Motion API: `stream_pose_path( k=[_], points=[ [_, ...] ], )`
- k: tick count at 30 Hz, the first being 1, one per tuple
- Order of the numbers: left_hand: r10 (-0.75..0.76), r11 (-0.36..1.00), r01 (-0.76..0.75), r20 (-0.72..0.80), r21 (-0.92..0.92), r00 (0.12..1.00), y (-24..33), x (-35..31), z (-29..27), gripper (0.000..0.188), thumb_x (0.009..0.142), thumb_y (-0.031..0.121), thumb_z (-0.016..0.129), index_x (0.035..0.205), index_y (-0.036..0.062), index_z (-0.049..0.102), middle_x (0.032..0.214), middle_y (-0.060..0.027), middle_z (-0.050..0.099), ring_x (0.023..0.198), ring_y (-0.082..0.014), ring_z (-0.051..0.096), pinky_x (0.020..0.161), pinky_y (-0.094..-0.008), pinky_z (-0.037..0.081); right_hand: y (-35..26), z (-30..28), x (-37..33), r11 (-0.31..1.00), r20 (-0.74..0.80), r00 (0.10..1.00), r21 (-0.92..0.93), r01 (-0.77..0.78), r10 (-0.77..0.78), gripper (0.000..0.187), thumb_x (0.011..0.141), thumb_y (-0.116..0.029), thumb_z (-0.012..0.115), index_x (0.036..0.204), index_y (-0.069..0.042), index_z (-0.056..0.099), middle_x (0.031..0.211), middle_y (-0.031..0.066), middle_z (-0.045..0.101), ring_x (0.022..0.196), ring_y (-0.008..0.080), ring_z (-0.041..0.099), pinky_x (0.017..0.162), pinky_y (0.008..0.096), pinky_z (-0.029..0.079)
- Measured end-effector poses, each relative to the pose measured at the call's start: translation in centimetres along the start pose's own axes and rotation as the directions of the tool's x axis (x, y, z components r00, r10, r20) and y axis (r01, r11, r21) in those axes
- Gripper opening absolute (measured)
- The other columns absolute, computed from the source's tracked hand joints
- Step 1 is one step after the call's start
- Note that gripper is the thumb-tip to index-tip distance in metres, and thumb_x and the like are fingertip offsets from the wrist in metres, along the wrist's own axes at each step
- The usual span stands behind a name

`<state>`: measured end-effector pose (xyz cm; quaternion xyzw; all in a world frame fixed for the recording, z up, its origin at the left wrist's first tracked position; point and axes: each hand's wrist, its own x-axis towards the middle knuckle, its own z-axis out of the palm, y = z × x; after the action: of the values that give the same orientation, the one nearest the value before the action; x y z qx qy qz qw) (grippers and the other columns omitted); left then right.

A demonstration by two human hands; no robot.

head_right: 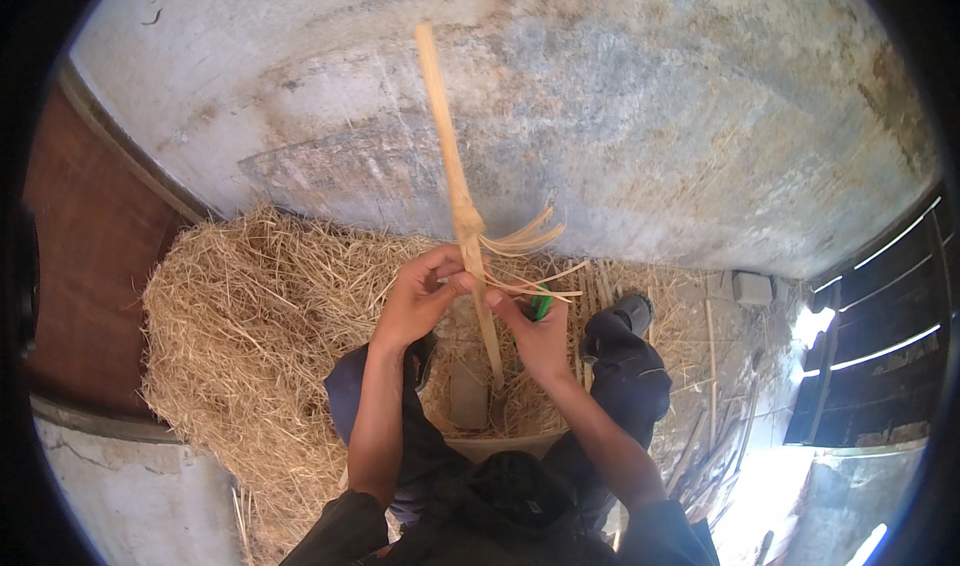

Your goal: The person peels and whittles the end of a bamboo stick with a small knife to create a frayed decorative or functional end.

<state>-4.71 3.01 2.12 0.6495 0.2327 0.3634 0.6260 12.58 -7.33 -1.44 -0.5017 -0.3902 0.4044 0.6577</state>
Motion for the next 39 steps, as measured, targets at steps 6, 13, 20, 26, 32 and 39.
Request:
stream_pose_path(
  k=[6,13,20,26,32,39],
  points=[
    [-0.003,0.999,0.002,0.006,0.050,1.000,0.0,-0.1,-0.4,0.023,0.111,0.010,0.068,0.131,-0.0008,0.069,0.121,-0.0078,0.077,0.117,-0.0164,0.072,0.099,-0.0365,0.060,0.5,-1.6,0.5,0.972,0.034,0.995,0.213,-0.098,0.093,0.012,0.104,-0.009,0.077,0.115,-0.003,0.074,0.088,0.0060,0.077,0.063,0.0038,0.055,0.056,0.0233,0.039],
    [0.064,0.998,-0.064,-0.075,0.006,0.995,0.1,0.0,0.2,0.022,0.116,0.015,0.060,0.129,-0.0011,0.068,0.113,-0.0066,0.076,0.109,-0.0161,0.074,0.095,-0.0358,0.059,-0.1,-3.2,0.7,0.903,0.071,0.981,0.382,-0.196,0.182,0.011,0.105,-0.008,0.074,0.114,-0.004,0.072,0.080,0.0048,0.071,0.055,0.0052,0.046,0.053,0.0225,0.032],
    [0.025,0.996,-0.008,-0.200,0.086,0.979,0.2,0.1,-0.2,0.020,0.118,0.013,0.055,0.128,-0.0003,0.065,0.109,-0.0075,0.076,0.105,-0.0167,0.075,0.093,-0.0335,0.058,-0.4,-5.0,1.3,0.890,0.148,0.987,0.441,-0.116,0.056,0.016,0.108,-0.017,0.074,0.117,-0.003,0.073,0.080,0.0043,0.071,0.056,0.0043,0.045,0.053,0.0226,0.032],
    [0.177,0.952,-0.071,-0.349,0.297,0.920,-0.5,0.3,-1.1,0.019,0.113,0.001,0.054,0.127,-0.0021,0.066,0.101,-0.0113,0.080,0.100,-0.0184,0.079,0.082,-0.0332,0.064,-2.2,-6.2,2.3,0.979,-0.137,0.985,-0.192,0.075,-0.102,0.021,0.105,-0.013,0.076,0.124,-0.004,0.077,0.097,-0.0003,0.073,0.063,0.0021,0.045,0.058,0.0223,0.036],
    [0.408,0.819,-0.138,-0.396,0.558,0.823,-0.3,0.5,-0.6,0.015,0.108,0.003,0.062,0.119,-0.0032,0.070,0.096,-0.0151,0.077,0.083,-0.0237,0.076,0.073,-0.0374,0.061,-5.8,-6.9,2.3,0.846,-0.286,0.883,-0.496,0.197,-0.373,0.031,0.103,-0.010,0.075,0.134,-0.006,0.075,0.110,-0.0020,0.069,0.064,0.0018,0.039,0.059,0.0237,0.033],
    [0.470,0.679,-0.046,-0.385,0.733,0.794,-0.3,0.6,1.1,0.018,0.102,0.010,0.072,0.117,0.0010,0.074,0.099,-0.0177,0.075,0.077,-0.0341,0.073,0.070,-0.0419,0.057,-11.6,0.1,0.7,0.772,0.143,0.956,-0.565,0.291,-0.256,0.077,0.090,-0.022,0.092,0.156,-0.006,0.056,0.136,0.0115,0.072,0.101,0.0166,0.068,0.081,0.0297,0.056]
  ],
)
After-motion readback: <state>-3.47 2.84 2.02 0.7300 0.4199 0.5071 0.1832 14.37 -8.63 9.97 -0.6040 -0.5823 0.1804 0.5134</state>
